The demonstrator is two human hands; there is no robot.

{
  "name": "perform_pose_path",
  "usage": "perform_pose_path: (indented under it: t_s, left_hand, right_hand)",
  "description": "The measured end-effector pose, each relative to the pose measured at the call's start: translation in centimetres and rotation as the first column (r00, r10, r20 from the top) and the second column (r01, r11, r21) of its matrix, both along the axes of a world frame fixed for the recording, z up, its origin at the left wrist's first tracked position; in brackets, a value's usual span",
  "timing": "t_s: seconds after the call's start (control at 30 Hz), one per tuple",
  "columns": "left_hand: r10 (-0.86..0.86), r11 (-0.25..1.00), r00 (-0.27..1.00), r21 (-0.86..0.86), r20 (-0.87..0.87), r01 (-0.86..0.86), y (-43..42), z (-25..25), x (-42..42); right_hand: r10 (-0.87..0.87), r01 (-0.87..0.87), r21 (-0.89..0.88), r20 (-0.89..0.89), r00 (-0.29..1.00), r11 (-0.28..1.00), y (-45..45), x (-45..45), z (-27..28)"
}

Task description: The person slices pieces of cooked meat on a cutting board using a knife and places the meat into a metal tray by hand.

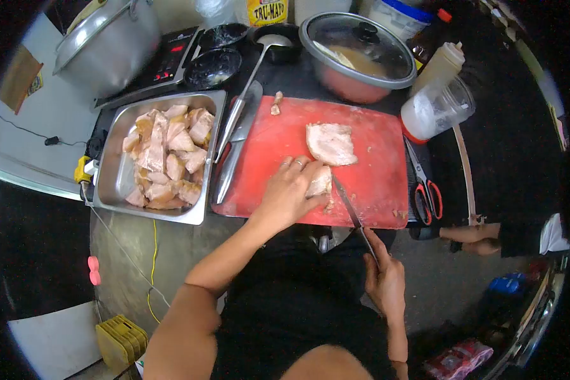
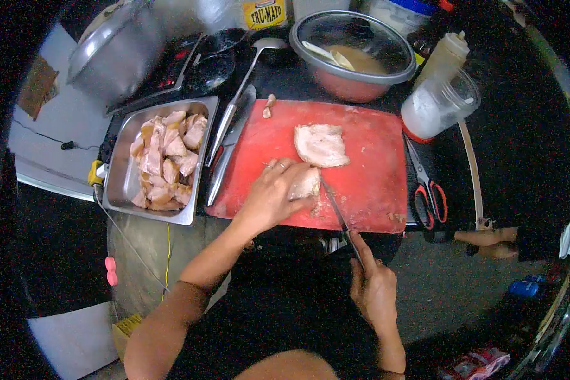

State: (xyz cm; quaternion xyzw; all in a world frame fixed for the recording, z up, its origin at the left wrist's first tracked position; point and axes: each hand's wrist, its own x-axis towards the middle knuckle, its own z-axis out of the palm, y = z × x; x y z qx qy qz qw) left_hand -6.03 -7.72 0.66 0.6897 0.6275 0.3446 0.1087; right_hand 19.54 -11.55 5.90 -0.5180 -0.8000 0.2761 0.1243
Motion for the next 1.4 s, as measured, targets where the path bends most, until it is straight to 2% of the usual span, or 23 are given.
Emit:
perform_pose_path:
  t_s: [0.1,0.2,0.3,0.4,0.5,0.53,0.6,0.77,0.83,0.9,0.93,1.03,1.17,1.3,1.4]
  left_hand:
    - [0.004,0.996,1.000,-0.093,0.009,-0.003,0.8,1.1,0.6]
    - [0.019,0.986,0.997,-0.166,-0.071,-0.030,1.6,1.2,0.8]
    - [0.006,0.993,0.988,-0.119,-0.156,-0.024,1.7,1.7,0.6]
    - [-0.043,0.997,0.976,-0.077,-0.215,0.027,2.2,1.2,-0.4]
    - [-0.151,0.977,0.986,-0.164,-0.076,0.137,3.5,1.2,-2.9]
    - [-0.109,0.962,0.993,-0.247,0.055,0.120,3.5,2.6,-3.3]
    - [-0.102,0.948,0.992,-0.295,0.073,0.119,4.3,2.6,-5.0]
    - [-0.023,0.921,0.977,-0.376,0.211,0.103,5.1,1.9,-7.3]
    - [0.023,0.911,0.860,-0.365,0.510,0.193,5.1,1.6,-7.6]
    - [0.044,0.910,0.666,-0.305,0.744,0.281,5.3,1.0,-8.0]
    - [0.051,0.927,0.602,-0.262,0.797,0.268,4.5,2.5,-7.2]
    - [0.022,0.920,0.334,-0.150,0.942,0.363,3.7,2.8,-6.5]
    - [-0.167,0.910,0.247,0.052,0.955,0.412,3.0,3.5,-5.8]
    - [-0.289,0.879,0.292,0.132,0.912,0.458,2.6,4.6,-5.9]
    - [-0.369,0.857,0.271,0.212,0.889,0.470,2.6,4.8,-5.9]
  right_hand:
    - [-0.011,0.011,-0.009,0.006,1.000,1.000,-0.1,0.1,0.7]
    - [-0.027,0.027,-0.005,0.013,1.000,1.000,-0.2,0.6,0.8]
    - [-0.020,0.023,0.048,-0.049,0.999,0.999,-0.4,1.1,0.1]
    - [-0.057,0.056,-0.006,-0.080,0.995,0.998,-0.5,1.4,0.5]
    - [-0.058,0.059,0.008,-0.107,0.993,0.998,-0.5,1.8,0.4]
    - [-0.050,0.055,0.032,-0.138,0.989,0.998,-0.4,1.8,0.3]
    - [-0.024,0.041,0.079,-0.198,0.980,0.996,-0.5,2.0,-0.1]
    - [-0.054,0.054,-0.005,-0.171,0.984,0.999,-0.5,2.1,0.5]
    - [-0.084,0.078,-0.039,-0.193,0.978,0.996,-0.6,2.0,0.8]
    - [-0.111,0.099,-0.063,-0.221,0.969,0.993,-0.5,2.1,0.7]
    - [-0.095,0.089,-0.033,-0.250,0.963,0.995,-0.5,2.1,0.5]
    - [-0.068,0.077,0.020,-0.301,0.951,0.997,-0.3,2.2,0.0]
    - [-0.077,0.087,0.019,-0.301,0.951,0.996,-0.4,2.2,0.4]
    - [-0.088,0.098,0.016,-0.317,0.944,0.995,-0.6,2.0,0.6]
    - [-0.047,0.073,0.077,-0.299,0.953,0.994,-0.4,2.4,-0.3]
